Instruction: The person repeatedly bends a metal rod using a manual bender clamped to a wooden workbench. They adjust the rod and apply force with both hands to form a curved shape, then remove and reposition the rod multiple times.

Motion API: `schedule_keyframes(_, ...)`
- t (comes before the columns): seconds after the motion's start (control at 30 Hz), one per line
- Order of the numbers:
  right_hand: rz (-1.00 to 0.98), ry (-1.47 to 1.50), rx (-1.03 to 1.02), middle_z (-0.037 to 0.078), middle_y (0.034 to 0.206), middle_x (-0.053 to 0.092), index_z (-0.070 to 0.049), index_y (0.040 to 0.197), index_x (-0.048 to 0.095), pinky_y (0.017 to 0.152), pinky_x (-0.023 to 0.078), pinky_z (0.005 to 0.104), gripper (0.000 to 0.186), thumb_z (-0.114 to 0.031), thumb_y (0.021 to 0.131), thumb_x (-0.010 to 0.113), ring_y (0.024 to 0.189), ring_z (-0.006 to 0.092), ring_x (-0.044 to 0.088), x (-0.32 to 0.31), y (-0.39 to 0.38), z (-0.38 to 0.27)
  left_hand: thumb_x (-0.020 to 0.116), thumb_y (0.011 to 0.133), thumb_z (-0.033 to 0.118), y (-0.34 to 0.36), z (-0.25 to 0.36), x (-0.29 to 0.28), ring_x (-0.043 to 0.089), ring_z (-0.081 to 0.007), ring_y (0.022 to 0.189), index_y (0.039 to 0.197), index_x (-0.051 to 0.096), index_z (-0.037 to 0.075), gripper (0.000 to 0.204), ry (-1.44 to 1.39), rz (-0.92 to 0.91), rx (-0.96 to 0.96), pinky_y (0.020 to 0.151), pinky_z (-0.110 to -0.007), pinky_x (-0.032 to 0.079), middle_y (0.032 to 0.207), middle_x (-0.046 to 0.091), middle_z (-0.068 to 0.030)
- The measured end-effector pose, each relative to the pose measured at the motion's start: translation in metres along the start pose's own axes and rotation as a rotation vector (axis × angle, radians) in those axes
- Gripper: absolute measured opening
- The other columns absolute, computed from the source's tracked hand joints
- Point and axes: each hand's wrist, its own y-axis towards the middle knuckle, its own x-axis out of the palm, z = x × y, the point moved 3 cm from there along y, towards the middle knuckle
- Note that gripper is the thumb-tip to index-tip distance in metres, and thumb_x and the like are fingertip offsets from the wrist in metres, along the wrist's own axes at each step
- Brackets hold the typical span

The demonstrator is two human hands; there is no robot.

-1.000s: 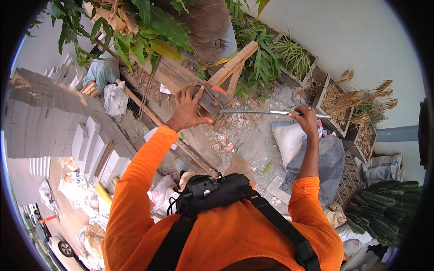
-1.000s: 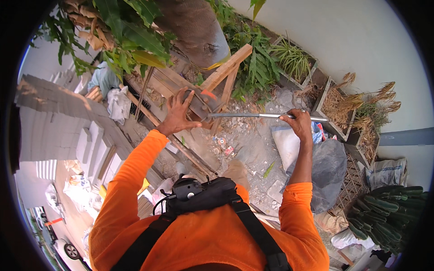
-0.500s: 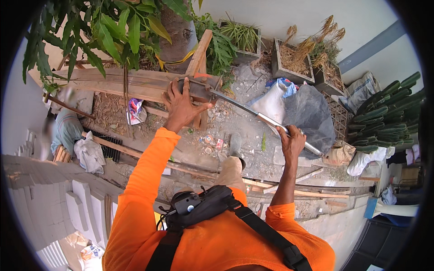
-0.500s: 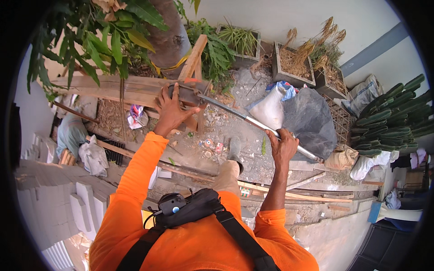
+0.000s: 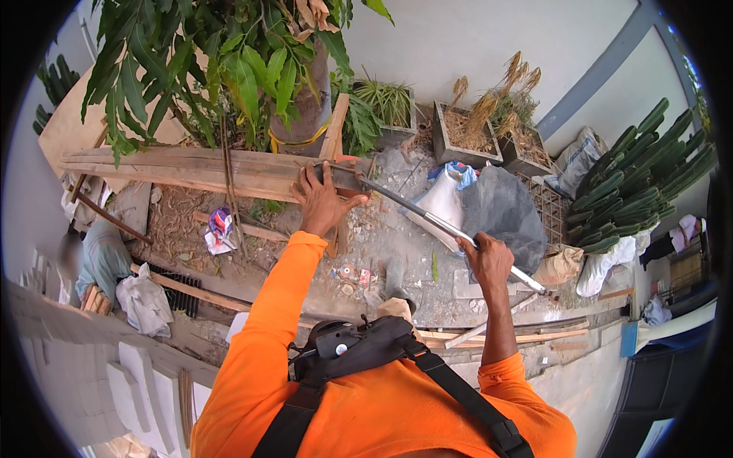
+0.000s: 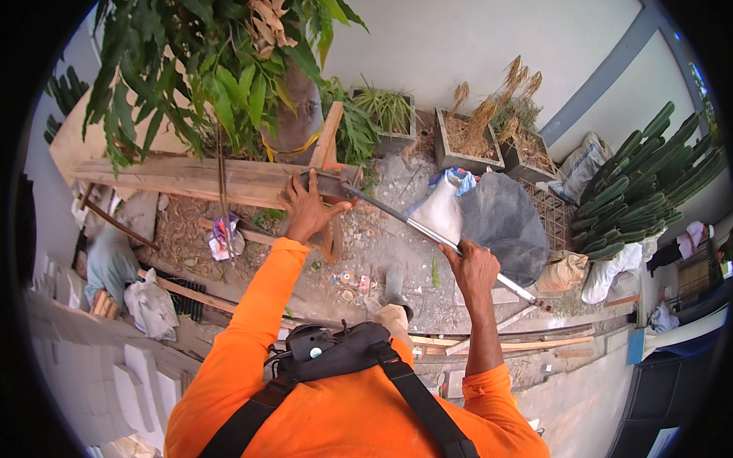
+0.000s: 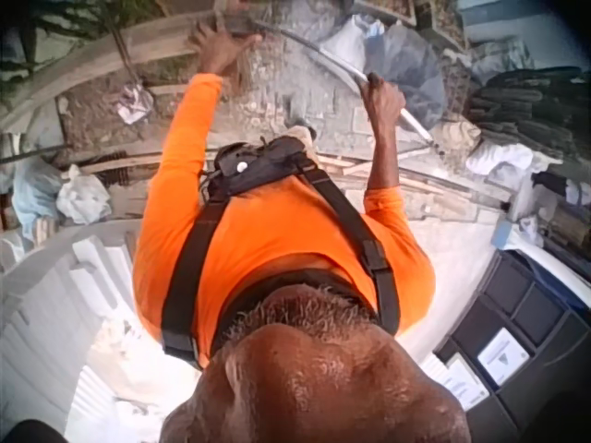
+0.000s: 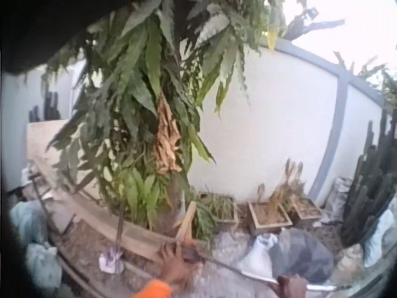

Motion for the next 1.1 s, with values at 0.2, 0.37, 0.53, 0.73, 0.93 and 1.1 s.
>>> schedule_keyframes(0.2,0.115,0.055,0.241,0.017,0.070,0.069,-0.004,0.072,0.068,0.059,0.049,0.0488,0.054,-0.055,0.086,0.077,0.064,0.0384,0.068,0.037,-0.071,-0.036,0.063,0.063,0.096,0.001,-0.007,0.001,0.007,-0.0546,0.153,0.161,0.022,-0.005,0.146,-0.054,0.016,0.023,0.113,-0.081,0.006,0.162,0.013,-0.0370)
schedule_keyframes(0.37,0.024,0.136,0.182,0.019,0.068,0.068,-0.003,0.074,0.068,0.060,0.049,0.0511,0.061,-0.062,0.086,0.074,0.065,0.0417,0.068,0.039,-0.052,-0.012,0.065,0.061,0.096,0.008,-0.014,0.009,-0.001,-0.0562,0.153,0.163,0.017,-0.004,0.150,-0.040,-0.092,0.028,0.112,-0.080,0.000,0.164,0.007,-0.0377)
schedule_keyframes(0.53,0.046,0.182,0.121,0.021,0.064,0.065,-0.002,0.079,0.072,0.060,0.048,0.0490,0.062,-0.062,0.091,0.069,0.061,0.0396,0.065,0.033,-0.004,0.023,0.076,0.081,0.065,0.007,-0.045,-0.011,0.012,-0.0452,0.155,0.155,0.042,0.002,0.103,-0.149,-0.036,0.199,0.122,-0.063,0.010,0.165,0.023,-0.0271)
schedule_keyframes(0.73,-0.339,0.499,0.049,0.016,0.057,0.058,0.002,0.076,0.069,0.057,0.045,0.0448,0.069,-0.065,0.093,0.067,0.052,0.0295,0.053,0.067,0.009,0.063,0.074,0.094,0.033,0.001,-0.072,-0.032,0.030,-0.0353,0.152,0.140,0.064,0.010,0.053,-0.214,-0.012,0.230,0.124,-0.050,0.021,0.162,0.040,-0.0130)
schedule_keyframes(0.93,-0.516,0.088,-0.026,0.018,0.063,0.065,-0.003,0.071,0.073,0.059,0.048,0.0493,0.069,-0.071,0.085,0.070,0.064,0.0391,0.067,0.075,-0.013,0.061,0.071,0.095,0.025,0.004,-0.081,-0.026,0.037,-0.0362,0.149,0.135,0.069,0.014,0.041,-0.277,0.024,0.297,0.123,-0.049,0.024,0.159,0.046,-0.0114)
schedule_keyframes(1.1,-0.404,0.293,0.048,0.018,0.062,0.064,-0.004,0.076,0.074,0.061,0.049,0.0491,0.066,-0.069,0.086,0.071,0.064,0.0384,0.066,0.068,-0.011,0.046,0.071,0.095,0.027,0.015,-0.086,-0.022,0.040,-0.0365,0.147,0.122,0.073,0.011,0.031,-0.374,-0.009,0.255,0.122,-0.050,0.025,0.157,0.049,-0.0129)
